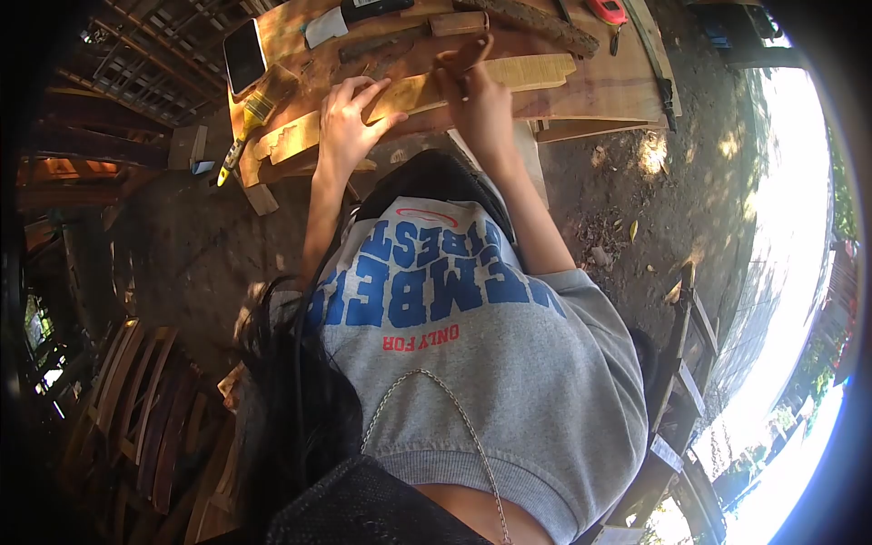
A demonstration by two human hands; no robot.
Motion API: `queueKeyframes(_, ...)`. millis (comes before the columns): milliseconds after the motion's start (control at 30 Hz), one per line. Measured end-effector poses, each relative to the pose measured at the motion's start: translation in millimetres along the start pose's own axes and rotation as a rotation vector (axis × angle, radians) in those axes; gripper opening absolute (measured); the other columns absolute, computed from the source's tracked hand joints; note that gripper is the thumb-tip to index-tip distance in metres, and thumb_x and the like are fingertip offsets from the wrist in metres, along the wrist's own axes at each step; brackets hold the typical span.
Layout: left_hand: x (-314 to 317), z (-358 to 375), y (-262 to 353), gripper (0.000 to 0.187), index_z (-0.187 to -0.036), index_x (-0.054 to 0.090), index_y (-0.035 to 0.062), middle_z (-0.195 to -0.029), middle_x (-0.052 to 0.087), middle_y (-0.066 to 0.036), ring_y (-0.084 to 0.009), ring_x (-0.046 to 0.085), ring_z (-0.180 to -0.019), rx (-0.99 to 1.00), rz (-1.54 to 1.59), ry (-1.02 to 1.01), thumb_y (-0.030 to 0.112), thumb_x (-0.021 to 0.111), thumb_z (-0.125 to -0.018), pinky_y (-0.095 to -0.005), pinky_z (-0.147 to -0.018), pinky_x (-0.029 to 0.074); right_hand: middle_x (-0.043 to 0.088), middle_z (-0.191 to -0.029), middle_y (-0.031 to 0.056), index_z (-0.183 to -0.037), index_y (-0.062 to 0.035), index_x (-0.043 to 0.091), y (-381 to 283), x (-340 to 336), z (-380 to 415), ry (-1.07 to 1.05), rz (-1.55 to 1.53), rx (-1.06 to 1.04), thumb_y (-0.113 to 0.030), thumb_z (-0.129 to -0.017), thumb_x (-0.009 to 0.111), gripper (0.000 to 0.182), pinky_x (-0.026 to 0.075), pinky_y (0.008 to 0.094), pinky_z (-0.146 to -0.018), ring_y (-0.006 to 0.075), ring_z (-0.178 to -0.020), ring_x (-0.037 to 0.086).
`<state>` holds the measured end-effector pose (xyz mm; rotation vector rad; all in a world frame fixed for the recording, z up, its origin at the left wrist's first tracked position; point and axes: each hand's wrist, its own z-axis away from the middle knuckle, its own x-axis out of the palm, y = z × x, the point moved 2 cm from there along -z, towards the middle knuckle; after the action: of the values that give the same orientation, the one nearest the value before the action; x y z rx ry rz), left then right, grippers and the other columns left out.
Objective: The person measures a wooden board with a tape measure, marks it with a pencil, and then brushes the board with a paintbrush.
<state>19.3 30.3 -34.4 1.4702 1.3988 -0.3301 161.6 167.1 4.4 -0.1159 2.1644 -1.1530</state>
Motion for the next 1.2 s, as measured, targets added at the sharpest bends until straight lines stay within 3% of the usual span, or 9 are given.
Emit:
queueKeyframes(133,1.5,-0.8,3.7,0.050,-0.111,0.069,0.0124,-0.109,0.061,-0.004,-0.0261,0.057,-0.101,-0.002,-0.006,0.012,0.038,0.080,-0.069,-0.0395,-0.090,0.044,0.072,-0.087,0.0123,-0.108,-0.0057,0.064,12.0,2.5,4.6,-0.033,-0.223,-0.047,-0.013,-0.088,0.067,0.022,0.054,0.0320,-0.067,0.0232,-0.081,0.072)
queueKeyframes(367,-0.9,-0.7,3.3,0.048,-0.108,0.070,0.0131,-0.106,0.061,-0.002,-0.0258,0.058,-0.098,-0.001,0.017,0.025,0.039,0.081,-0.068,-0.0389,-0.089,0.044,0.072,-0.080,0.0119,-0.104,-0.0083,0.070,77.5,-82.5,-22.4,0.334,0.095,0.034,-0.020,-0.089,0.067,0.019,0.053,0.0293,-0.061,0.0170,-0.075,0.072)
queueKeyframes(600,1.4,-1.4,3.1,0.049,-0.107,0.071,0.0140,-0.106,0.062,-0.002,-0.0260,0.058,-0.097,-0.007,-0.001,0.030,0.039,0.081,-0.067,-0.0392,-0.088,0.045,0.069,-0.083,0.0127,-0.099,-0.0070,0.065,-0.5,-3.0,7.5,-0.052,-0.026,-0.044,-0.011,-0.086,0.066,0.013,0.054,0.0356,-0.062,0.0310,-0.075,0.069)
queueKeyframes(767,1.4,-0.9,0.5,0.048,-0.107,0.071,0.0149,-0.106,0.063,-0.002,-0.0264,0.059,-0.099,-0.020,0.015,0.034,0.041,0.081,-0.067,-0.0395,-0.088,0.045,0.070,-0.082,0.0133,-0.103,-0.0071,0.066,26.4,-22.9,0.7,0.041,-0.057,0.032,-0.014,-0.087,0.068,0.017,0.054,0.0333,-0.064,0.0263,-0.075,0.071)
queueKeyframes(800,1.9,-1.8,2.6,0.048,-0.107,0.071,0.0149,-0.106,0.063,-0.002,-0.0264,0.059,-0.099,-0.018,0.016,0.034,0.041,0.081,-0.067,-0.0395,-0.088,0.045,0.072,-0.087,0.0131,-0.106,-0.0043,0.067,42.9,-40.0,-4.4,0.055,0.044,0.106,-0.015,-0.087,0.069,0.022,0.053,0.0280,-0.067,0.0164,-0.080,0.071)
queueKeyframes(967,4.3,-1.8,2.8,0.050,-0.110,0.070,0.0183,-0.109,0.061,0.000,-0.0241,0.055,-0.103,-0.063,0.026,-0.024,0.043,0.079,-0.068,-0.0388,-0.094,0.041,0.072,-0.078,0.0144,-0.101,-0.0039,0.070,67.1,-82.0,-20.3,0.354,0.235,0.053,-0.024,-0.087,0.069,0.025,0.054,0.0317,-0.062,0.0230,-0.072,0.072)
queueKeyframes(1033,4.1,-1.4,2.2,0.050,-0.111,0.070,0.0182,-0.109,0.061,0.000,-0.0241,0.055,-0.103,-0.071,0.021,-0.018,0.042,0.079,-0.068,-0.0388,-0.094,0.041,0.070,-0.073,0.0152,-0.100,-0.0027,0.070,52.4,-67.6,-13.4,0.230,0.387,0.154,-0.026,-0.087,0.069,0.026,0.053,0.0337,-0.057,0.0253,-0.066,0.071)
queueKeyframes(1100,4.7,-1.0,1.6,0.050,-0.111,0.069,0.0182,-0.109,0.061,0.000,-0.0240,0.056,-0.103,-0.075,0.019,-0.021,0.042,0.079,-0.068,-0.0389,-0.094,0.041,0.069,-0.078,0.0125,-0.102,-0.0129,0.061,37.1,-32.5,-3.2,0.199,0.352,-0.033,-0.021,-0.091,0.061,0.013,0.052,0.0403,-0.055,0.0340,-0.070,0.068)
queueKeyframes(1200,5.0,-1.3,0.8,0.049,-0.111,0.070,0.0182,-0.109,0.061,0.000,-0.0237,0.055,-0.104,-0.083,0.022,-0.038,0.042,0.079,-0.068,-0.0390,-0.094,0.041,0.069,-0.080,0.0109,-0.100,-0.0086,0.062,7.0,1.3,9.0,0.056,0.131,-0.099,-0.013,-0.088,0.065,0.013,0.053,0.0380,-0.057,0.0313,-0.070,0.068)
